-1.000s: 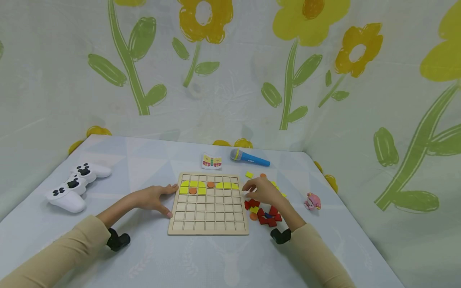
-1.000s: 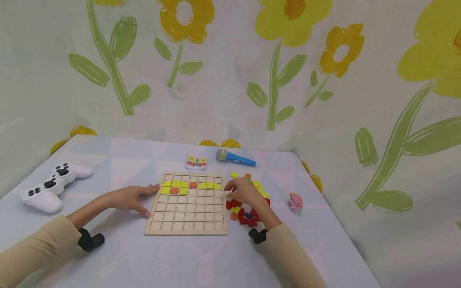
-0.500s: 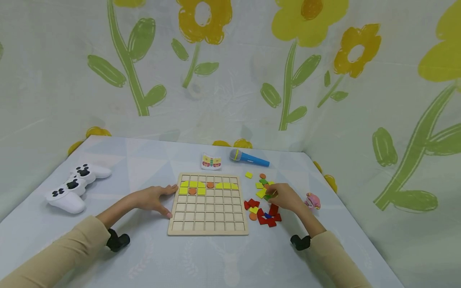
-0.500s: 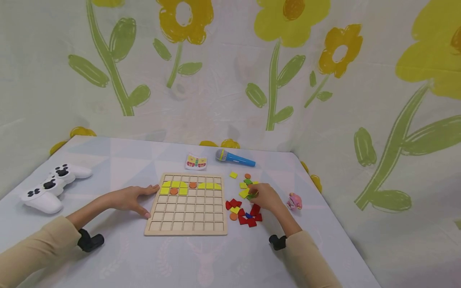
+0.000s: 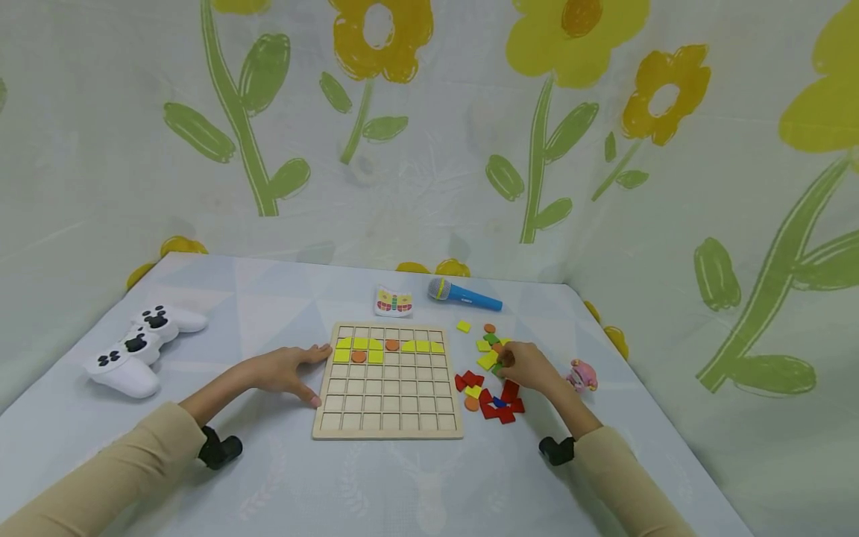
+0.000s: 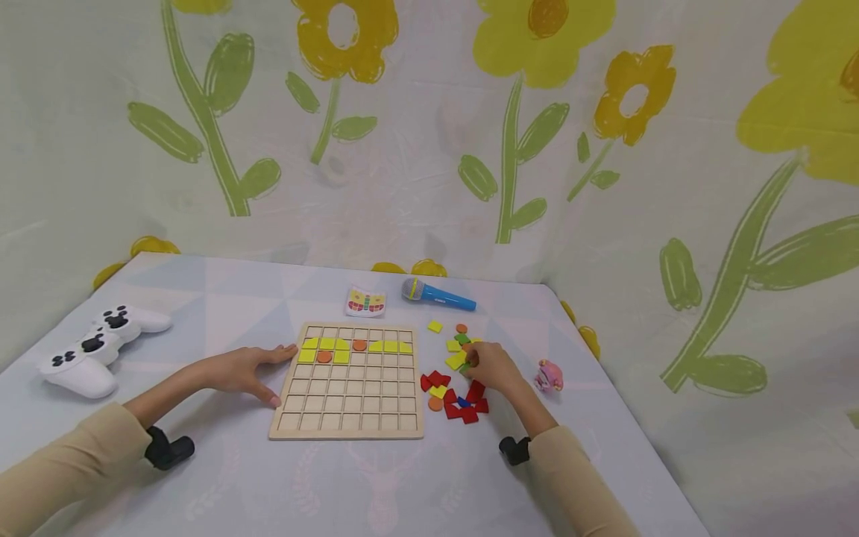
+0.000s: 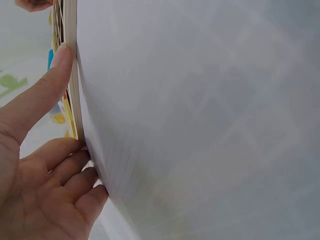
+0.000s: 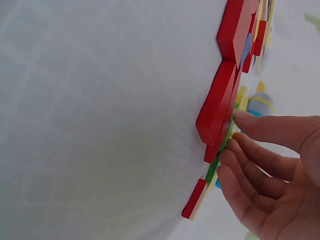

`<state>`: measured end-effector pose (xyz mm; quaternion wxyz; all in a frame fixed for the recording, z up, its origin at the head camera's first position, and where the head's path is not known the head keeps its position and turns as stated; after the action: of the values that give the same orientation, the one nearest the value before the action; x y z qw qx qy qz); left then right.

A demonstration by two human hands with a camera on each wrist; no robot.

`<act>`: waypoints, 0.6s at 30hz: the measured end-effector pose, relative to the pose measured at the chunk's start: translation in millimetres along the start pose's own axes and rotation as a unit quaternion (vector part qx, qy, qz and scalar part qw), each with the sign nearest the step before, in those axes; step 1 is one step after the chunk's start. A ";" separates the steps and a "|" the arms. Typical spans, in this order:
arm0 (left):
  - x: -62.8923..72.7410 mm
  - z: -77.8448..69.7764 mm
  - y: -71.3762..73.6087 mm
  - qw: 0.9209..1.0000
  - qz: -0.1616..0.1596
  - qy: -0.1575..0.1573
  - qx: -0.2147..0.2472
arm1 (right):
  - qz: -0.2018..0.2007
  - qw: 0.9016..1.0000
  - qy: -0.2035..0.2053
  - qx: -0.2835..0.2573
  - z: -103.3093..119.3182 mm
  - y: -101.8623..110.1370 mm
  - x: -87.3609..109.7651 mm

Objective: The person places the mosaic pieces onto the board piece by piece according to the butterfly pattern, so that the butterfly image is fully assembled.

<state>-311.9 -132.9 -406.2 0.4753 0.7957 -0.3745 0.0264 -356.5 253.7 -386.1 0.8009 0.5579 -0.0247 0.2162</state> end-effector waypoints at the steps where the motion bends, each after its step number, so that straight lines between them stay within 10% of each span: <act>1: -0.1 0.1 0.0 1.000 0.000 -0.001 -0.001 | 0.002 1.000 -0.004 -0.004 -0.8 -0.5 -0.2; 18: -1.2 1.0 0.0 1.000 0.001 0.001 0.005 | -0.009 0.999 0.006 -0.038 5.8 -1.0 4.6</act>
<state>-313.1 -133.1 -407.2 0.4715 0.7975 -0.3752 0.0294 -350.8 249.7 -383.5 0.8237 0.5257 -0.0227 0.2112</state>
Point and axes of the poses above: each hand's wrist, its own x-axis away from the middle knuckle, its own y-axis out of the back of the hand, z = x × y, the point moved 7 cm from there along -x, towards the middle knuckle, and after that the axes turned 14 degrees about z, right-handed, at the moved point
